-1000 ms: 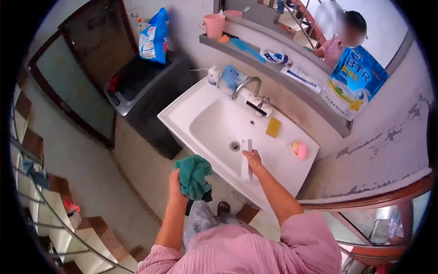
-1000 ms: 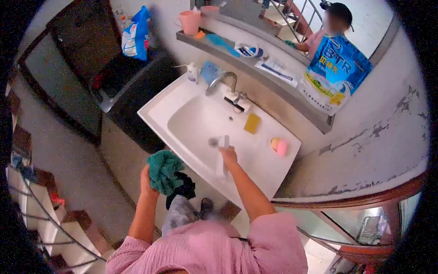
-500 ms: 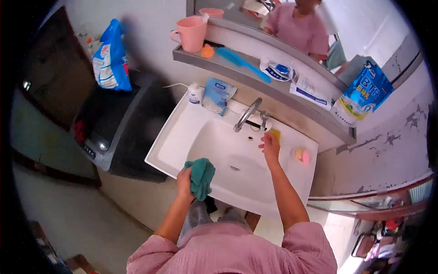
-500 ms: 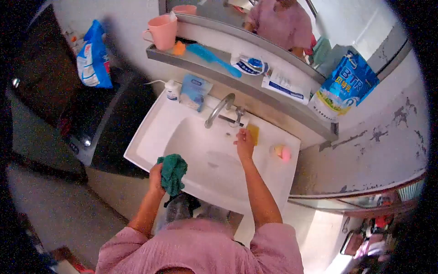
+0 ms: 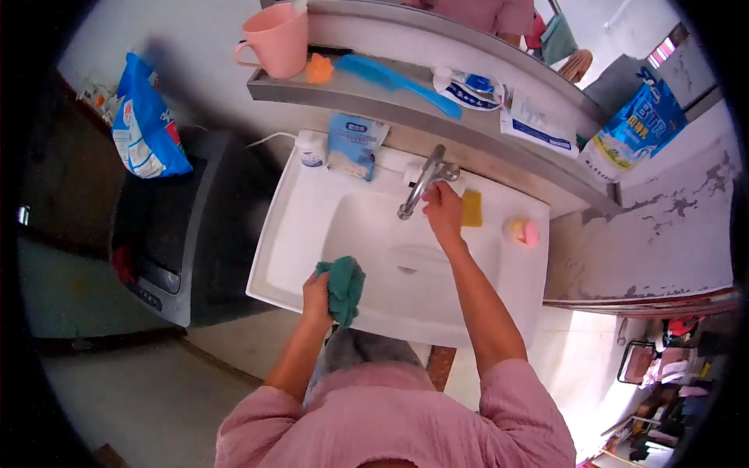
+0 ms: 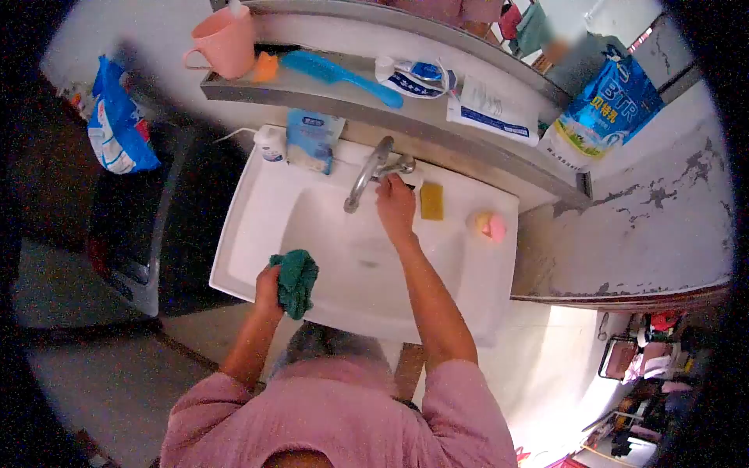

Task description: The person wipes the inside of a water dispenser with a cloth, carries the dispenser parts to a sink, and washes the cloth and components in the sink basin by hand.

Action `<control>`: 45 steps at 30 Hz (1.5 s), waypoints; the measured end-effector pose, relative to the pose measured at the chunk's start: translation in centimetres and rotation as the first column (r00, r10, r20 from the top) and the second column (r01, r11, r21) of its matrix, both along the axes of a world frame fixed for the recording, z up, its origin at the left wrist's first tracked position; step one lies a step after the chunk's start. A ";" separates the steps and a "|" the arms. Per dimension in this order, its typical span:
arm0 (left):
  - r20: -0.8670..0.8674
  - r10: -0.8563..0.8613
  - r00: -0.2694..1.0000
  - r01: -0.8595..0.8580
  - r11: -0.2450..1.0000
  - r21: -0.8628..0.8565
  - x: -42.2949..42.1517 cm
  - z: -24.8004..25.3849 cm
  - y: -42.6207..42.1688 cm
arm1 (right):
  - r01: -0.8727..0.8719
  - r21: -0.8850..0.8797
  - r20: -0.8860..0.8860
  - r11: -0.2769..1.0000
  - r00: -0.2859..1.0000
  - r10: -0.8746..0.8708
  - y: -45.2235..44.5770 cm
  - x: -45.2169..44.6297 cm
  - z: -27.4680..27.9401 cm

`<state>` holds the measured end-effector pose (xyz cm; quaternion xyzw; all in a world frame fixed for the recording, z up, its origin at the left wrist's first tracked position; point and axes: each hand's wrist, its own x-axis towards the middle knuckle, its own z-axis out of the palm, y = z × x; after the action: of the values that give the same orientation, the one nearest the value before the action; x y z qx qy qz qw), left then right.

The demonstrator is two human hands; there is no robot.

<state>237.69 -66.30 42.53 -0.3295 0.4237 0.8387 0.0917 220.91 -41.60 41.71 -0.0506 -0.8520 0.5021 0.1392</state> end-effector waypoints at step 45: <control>0.478 -0.583 0.658 0.674 0.171 -0.719 -9.2 -9.6 3.8 | -0.300 -0.564 0.549 0.770 0.560 0.620 -2.0 13.4 -9.6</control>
<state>228.53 -62.46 32.92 -0.1612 0.8705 0.3777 0.2711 234.31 -43.56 32.15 -0.0375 -0.6938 0.6262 -0.3538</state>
